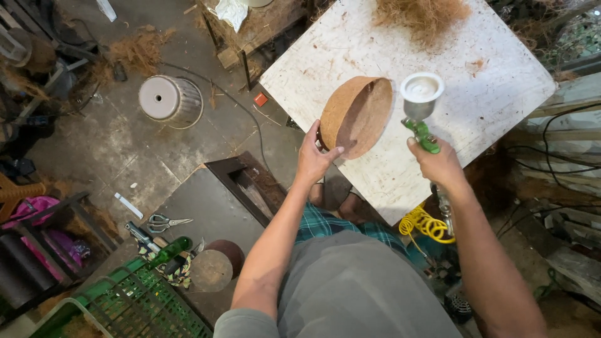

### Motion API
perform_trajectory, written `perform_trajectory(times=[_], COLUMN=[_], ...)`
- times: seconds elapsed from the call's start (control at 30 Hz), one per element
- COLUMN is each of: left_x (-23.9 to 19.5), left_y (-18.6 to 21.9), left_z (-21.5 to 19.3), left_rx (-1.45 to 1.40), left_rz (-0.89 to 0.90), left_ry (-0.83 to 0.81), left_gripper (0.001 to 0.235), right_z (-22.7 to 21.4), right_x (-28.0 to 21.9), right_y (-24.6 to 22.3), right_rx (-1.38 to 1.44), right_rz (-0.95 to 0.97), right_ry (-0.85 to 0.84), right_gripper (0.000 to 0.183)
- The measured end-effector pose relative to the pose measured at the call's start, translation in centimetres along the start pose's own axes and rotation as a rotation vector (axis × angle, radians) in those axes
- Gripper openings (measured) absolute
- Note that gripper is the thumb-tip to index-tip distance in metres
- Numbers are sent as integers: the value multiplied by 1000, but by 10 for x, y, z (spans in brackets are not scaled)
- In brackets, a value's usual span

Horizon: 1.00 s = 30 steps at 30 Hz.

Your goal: The person picks up a round cork-like object, places it on a table, and uses a green spray gun connected to a yellow hose to apply a white coating to both sides. The person refills the spray gun from a bucket and continues spraying the object.

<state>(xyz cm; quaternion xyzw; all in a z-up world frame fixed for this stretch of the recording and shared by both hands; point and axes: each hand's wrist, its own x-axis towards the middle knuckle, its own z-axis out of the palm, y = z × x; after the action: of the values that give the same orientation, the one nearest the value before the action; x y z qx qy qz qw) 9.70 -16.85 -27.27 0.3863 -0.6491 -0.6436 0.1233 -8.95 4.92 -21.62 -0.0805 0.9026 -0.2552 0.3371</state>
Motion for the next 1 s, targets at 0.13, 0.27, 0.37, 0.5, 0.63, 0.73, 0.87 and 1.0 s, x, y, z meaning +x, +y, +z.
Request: perform_trajectory(times=[0.13,0.27,0.37,0.5,0.63,0.73,0.87,1.0], left_x=[6,20,28,27,27,28,22,15], left_y=[-14,-71,-101,-118,-134,-143,-129,-108], left_z=[0,7,11,20,23,19,13,12], left_rx=[-81,-323,-438,-702,-937,-1006,-1049,-1098], left_rz=[-80,-199,-361,-425,-467,-464,-413,-352], left_ry=[23,90,86,120,73,51,-32,-133], left_gripper=[100,96,87,81,44,28,33,53], right_z=[0,2,0,2,11,11,10,6], right_x=[-7,-15,-28,-38,-41,-45,-67,-81], right_y=[-15,-15,-16,-6,15,14,-10,-33], right_rx=[396,689,663,673,720,688,718,678], right_rz=[-116,-192,-212,-190,-201,-211,-235,-204], right_ry=[-22,-65,-95,-126,-181,-239,-235,-219], right_gripper=[30,25,28,30,27,28,23,23])
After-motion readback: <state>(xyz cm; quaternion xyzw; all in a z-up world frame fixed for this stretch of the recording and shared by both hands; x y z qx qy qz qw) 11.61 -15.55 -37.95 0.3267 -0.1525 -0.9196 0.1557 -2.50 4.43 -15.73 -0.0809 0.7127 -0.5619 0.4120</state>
